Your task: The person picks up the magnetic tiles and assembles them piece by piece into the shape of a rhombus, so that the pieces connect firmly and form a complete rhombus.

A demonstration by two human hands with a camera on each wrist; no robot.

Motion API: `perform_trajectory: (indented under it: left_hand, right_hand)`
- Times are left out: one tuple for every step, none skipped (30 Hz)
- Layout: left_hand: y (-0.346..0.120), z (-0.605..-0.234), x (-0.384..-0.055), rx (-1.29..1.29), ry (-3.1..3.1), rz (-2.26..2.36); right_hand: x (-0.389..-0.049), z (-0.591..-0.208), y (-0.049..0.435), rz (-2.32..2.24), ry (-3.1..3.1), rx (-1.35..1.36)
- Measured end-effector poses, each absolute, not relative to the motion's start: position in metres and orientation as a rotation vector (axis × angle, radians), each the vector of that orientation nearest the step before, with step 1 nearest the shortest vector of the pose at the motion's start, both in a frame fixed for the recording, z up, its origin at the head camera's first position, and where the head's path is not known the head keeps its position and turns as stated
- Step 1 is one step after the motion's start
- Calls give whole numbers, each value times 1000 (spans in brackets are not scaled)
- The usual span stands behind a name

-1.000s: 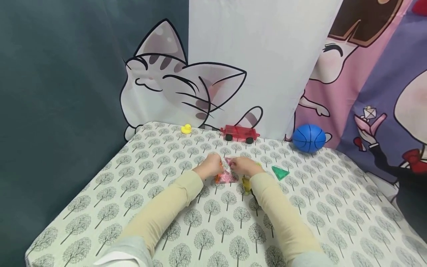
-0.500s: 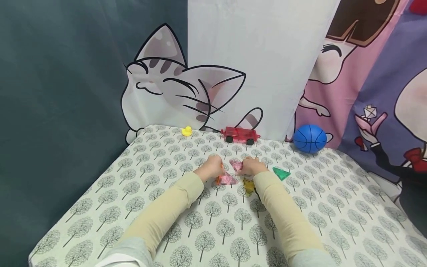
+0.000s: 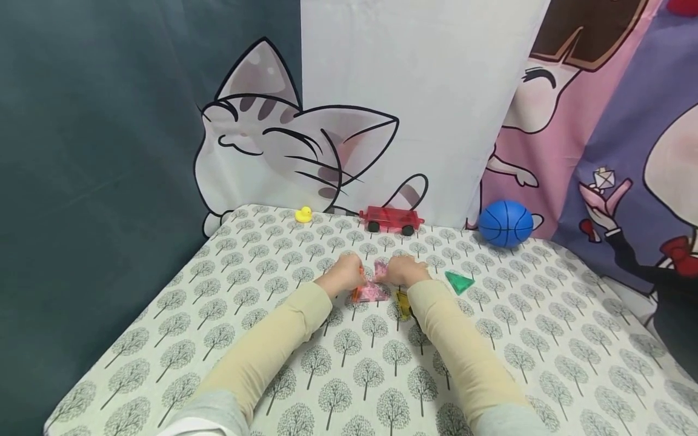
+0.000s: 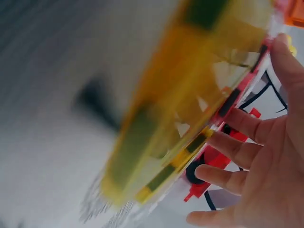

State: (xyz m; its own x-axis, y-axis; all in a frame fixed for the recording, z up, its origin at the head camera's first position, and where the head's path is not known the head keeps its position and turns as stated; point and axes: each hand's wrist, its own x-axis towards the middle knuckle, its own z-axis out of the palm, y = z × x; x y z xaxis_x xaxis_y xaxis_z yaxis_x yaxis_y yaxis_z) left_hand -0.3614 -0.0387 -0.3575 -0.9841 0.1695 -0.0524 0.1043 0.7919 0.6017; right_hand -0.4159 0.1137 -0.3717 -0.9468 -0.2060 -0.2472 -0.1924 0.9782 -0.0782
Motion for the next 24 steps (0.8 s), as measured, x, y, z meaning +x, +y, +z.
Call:
perform_trajectory:
  left_hand:
    - [-39,-358,-362,219,2874,959]
    - [-39,-358,-362,226,2878,960]
    - [-40,-358,-361,232,2883,963]
    - [-40,-359,-362,228,2877,968]
    - [-41,-358,-361,235,2884,964]
    - [-41,-358,-361,243,2883,969]
    - [-42,-358,-360,254,2879,971]
    - [-42,-358,-359,262,2870,982]
    - [-43,-357,-359,267,2861,997]
    - [-44,-358,-359,276,2859,998]
    - [-44,-358,-359,282,2862,1002]
    - [-45,-358,-359,288,2864,1005]
    - [-46,-358,-359,291,2865,1009]
    - [-46,-358,-359,291,2863,1018]
    - [-47,-358,-358,293,2865,1017]
    - [-47,-358,-358,297,2865,1016]
    - [-48,-358,-358,294,2861,1017]
    - [-48,-357,-358,293,2852,1024]
    - [-48,-357,-357,289,2844,1028]
    - [-48,-357,-357,286,2840,1025]
    - [-48,-357,-357,284,2838,1022]
    - [-48,-356,-357,281,2836,1019]
    - [-48,-356,-357,278,2834,1016]
    - [-48,-357,-356,278,2829,1018]
  right_hand:
    - [-415,-370,112,-83,2869,-293]
    - [-414,-369,111,-99,2871,-293]
    - [-413,-367,110,-125,2874,-305]
    - [-412,-366,110,-172,2877,-321]
    - [-412,-364,110,-230,2882,-350]
    - [-412,-363,110,-281,2885,-395]
    - [-411,-360,111,-327,2891,-450]
    - [-410,-358,111,-370,2901,-524]
    - [-408,-354,112,-407,2907,-604]
    - [-406,-351,113,-458,2912,-670]
    - [-403,-347,114,-484,2920,-735]
    - [-399,-342,115,-511,2925,-784]
    - [-395,-338,117,-529,2939,-826]
    - [-391,-334,119,-552,2944,-861]
    - [-386,-332,121,-572,2943,-876]
    - [-382,-329,122,-581,2943,-898]
    - [-377,-328,124,-575,2940,-926]
    - [-373,-327,125,-570,2935,-949]
    - [-369,-327,126,-553,2933,-990]
    - [-365,-328,126,-544,2919,-1017]
    - [-362,-329,126,-528,2910,-1053]
    - [-359,-331,124,-510,2902,-1086]
    - [-356,-332,123,-502,2889,-1109]
    - [-354,-334,121,-492,2883,-1132]
